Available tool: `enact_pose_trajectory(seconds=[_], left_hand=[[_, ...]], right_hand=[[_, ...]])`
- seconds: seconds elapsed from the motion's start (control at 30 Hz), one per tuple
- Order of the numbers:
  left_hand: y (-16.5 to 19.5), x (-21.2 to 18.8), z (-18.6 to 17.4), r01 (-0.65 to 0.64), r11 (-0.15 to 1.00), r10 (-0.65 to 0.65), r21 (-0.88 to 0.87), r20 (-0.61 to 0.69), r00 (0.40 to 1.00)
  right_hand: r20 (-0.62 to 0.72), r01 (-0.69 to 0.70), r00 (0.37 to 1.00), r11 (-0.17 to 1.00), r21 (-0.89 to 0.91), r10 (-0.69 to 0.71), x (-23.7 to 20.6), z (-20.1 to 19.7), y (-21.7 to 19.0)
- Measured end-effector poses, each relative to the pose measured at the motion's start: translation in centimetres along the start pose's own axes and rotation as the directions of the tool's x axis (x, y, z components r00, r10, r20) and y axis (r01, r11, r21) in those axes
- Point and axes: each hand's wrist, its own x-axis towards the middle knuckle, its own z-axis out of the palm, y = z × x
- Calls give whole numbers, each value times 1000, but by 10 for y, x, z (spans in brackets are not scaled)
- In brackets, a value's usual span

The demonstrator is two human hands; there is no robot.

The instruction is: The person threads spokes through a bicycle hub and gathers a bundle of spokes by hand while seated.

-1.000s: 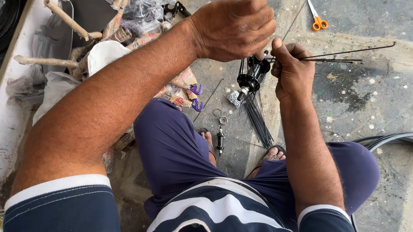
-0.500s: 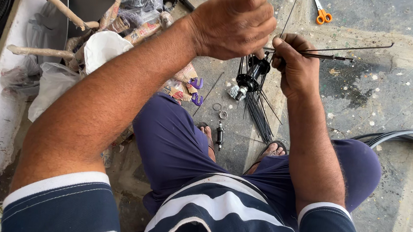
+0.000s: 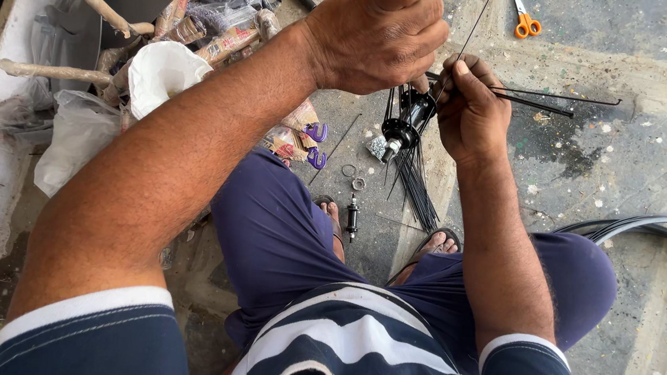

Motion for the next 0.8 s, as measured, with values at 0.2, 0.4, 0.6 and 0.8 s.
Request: enact_pose_trajectory(seconds=[0.2,0.4,0.6,0.8], left_hand=[[3,-10,5,21,998,-18,-62,43,999],[12,-15,9,34,995,-32,-94,16,999],[16,-17,9,19,994,-15,-106,36,999],[14,-15,4,35,993,-33,-110,26,999]], right_hand=[[-65,-32,998,966,-255,16,3,-5,-1],[-97,-52,995,928,-369,17,2,-2,-5],[-185,-90,983,911,-403,15,5,2,-5],[-225,-37,972,902,-431,-68,4,5,2]])
